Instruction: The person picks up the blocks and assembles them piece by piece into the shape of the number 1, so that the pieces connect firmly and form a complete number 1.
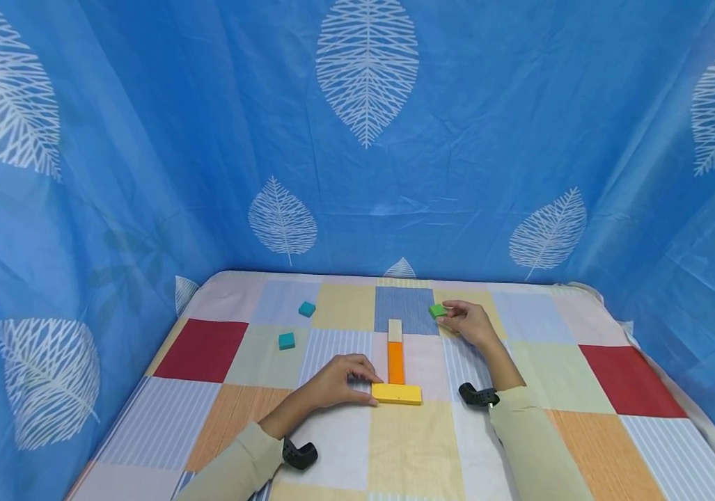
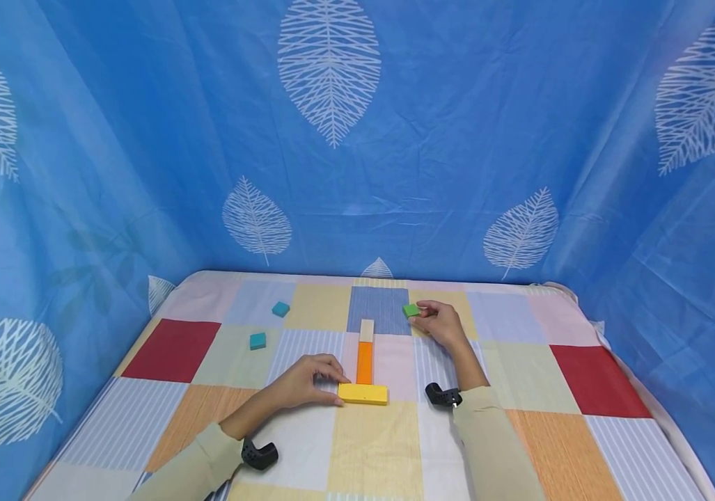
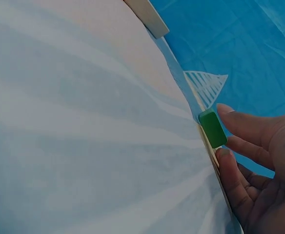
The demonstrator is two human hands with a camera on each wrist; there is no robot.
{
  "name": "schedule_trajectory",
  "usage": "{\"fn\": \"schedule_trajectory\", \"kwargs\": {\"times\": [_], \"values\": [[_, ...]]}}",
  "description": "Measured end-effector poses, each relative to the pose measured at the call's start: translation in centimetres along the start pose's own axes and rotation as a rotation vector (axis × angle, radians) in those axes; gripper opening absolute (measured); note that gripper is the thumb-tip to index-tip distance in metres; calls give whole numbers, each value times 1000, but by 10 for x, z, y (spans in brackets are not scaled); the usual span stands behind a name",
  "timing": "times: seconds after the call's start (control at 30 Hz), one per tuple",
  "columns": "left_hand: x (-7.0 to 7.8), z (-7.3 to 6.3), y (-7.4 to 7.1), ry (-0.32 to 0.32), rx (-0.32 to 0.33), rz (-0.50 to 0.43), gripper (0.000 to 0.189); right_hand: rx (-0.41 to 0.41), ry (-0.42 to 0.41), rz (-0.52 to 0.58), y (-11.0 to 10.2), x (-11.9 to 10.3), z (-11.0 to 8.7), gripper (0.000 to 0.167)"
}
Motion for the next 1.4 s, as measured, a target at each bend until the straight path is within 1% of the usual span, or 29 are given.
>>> {"fn": "schedule_trajectory", "kwargs": {"times": [0.17,0.37,0.5,0.7,0.9,1.03,1.4], "values": [[-1,1,1,7,-4,-4,31,-19,13,-9,-1,1,1,51],[1,2,-1,12,1,13,30,-9,8,-54,-2,-2,6,51],[1,3,-1,11,-1,18,31,2,26,-85,-2,-5,8,49],[0,2,-2,6,1,24,30,-2,17,-98,0,-8,10,49],[0,2,-1,-13,-5,7,31,27,10,-165,-1,-9,10,49],[-1,2,-1,-29,-8,-1,31,43,18,-189,0,-8,11,48],[-3,1,0,-35,-7,5,31,58,32,-198,3,-6,11,46]]}}
Point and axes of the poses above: each hand's wrist, its own z-axis towards the middle knuckle, its own y-axis out of the palm, x = y × z, the point moved 6 cm from there along z, towards the middle knuckle, and after that the axes turned 3 degrees about x, right-handed, at the moved point
